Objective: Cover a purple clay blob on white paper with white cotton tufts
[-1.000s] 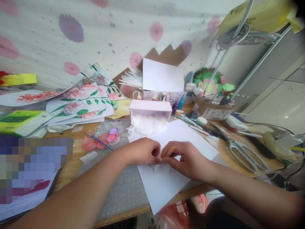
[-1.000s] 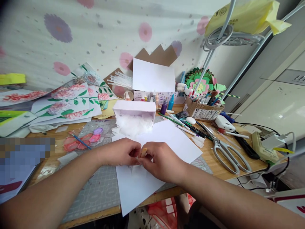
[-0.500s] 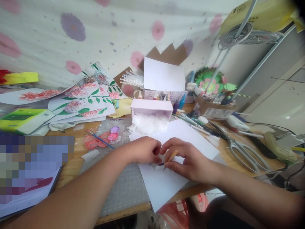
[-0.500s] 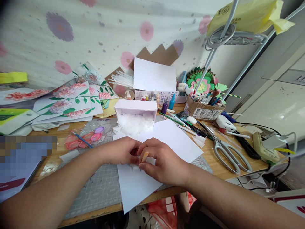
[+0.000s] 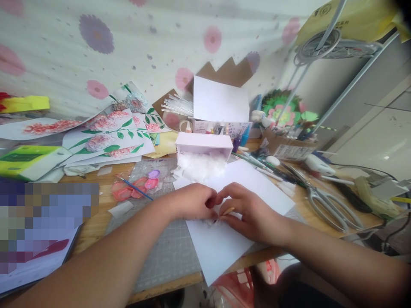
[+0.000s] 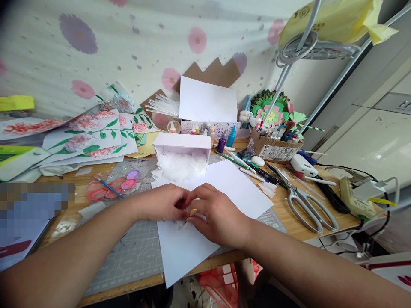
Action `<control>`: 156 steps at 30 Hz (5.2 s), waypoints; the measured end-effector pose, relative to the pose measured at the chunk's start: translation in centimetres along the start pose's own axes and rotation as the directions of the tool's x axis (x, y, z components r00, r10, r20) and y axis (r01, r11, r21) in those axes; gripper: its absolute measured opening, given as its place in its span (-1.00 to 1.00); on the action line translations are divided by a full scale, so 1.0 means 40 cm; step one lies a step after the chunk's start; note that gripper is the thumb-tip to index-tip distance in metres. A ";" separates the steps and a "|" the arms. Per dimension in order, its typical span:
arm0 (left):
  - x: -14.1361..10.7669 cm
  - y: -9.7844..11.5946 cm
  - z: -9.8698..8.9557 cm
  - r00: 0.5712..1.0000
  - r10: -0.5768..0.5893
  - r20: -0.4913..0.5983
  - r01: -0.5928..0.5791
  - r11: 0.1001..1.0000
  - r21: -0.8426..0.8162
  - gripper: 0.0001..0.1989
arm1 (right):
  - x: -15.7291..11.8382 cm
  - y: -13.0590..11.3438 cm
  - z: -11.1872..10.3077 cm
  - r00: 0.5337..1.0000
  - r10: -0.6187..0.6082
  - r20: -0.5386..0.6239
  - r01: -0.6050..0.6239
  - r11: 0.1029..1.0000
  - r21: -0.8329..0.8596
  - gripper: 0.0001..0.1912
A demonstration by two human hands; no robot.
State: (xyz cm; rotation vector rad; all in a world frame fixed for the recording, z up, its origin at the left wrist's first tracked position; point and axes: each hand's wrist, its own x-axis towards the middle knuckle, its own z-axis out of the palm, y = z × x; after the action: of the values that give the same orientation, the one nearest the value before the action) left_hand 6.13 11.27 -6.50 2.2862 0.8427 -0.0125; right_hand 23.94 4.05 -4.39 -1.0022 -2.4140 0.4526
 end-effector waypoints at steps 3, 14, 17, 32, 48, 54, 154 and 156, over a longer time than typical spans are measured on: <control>-0.001 0.003 -0.005 1.000 -0.008 0.006 0.008 1.000 0.017 -0.75 | 0.006 0.009 0.006 1.000 0.023 0.003 -0.023 1.000 0.012 -0.93; -0.017 0.039 -0.012 1.000 0.010 -0.027 -0.004 0.976 0.216 -0.53 | 0.024 0.039 0.021 0.957 0.289 -0.008 -0.280 0.935 0.216 -0.88; -0.017 0.037 -0.003 0.999 0.001 -0.050 0.009 0.978 0.209 -0.68 | 0.022 0.042 0.022 0.940 0.342 -0.009 -0.325 0.901 0.287 -0.89; -0.007 0.015 -0.003 0.999 -0.027 -0.024 0.030 0.994 0.108 -0.71 | 0.015 0.035 -0.001 0.970 0.241 -0.010 -0.209 0.862 0.462 -0.90; -0.011 0.001 0.002 0.998 -0.067 -0.023 0.069 0.993 0.094 -0.67 | 0.084 0.195 0.003 0.660 0.631 -0.407 -0.324 0.728 0.604 -0.81; -0.010 0.005 0.000 0.997 -0.078 -0.017 0.079 0.994 0.081 -0.69 | 0.118 0.202 0.024 0.610 0.694 -0.383 -0.345 0.668 0.659 -0.78; -0.007 0.015 -0.012 0.999 -0.054 0.002 0.054 0.991 0.120 -0.71 | -0.012 0.039 -0.052 0.984 0.125 0.124 -0.164 0.908 0.386 -0.92; -0.011 0.016 -0.014 0.999 -0.041 0.000 0.041 0.993 0.114 -0.69 | -0.011 0.041 -0.048 0.987 0.110 0.118 -0.146 0.918 0.369 -0.94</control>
State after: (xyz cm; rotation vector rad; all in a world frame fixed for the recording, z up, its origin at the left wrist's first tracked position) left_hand 6.04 11.01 -5.58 2.3739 0.9087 -0.0835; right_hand 26.18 5.06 -3.69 -0.9834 -2.2260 0.9908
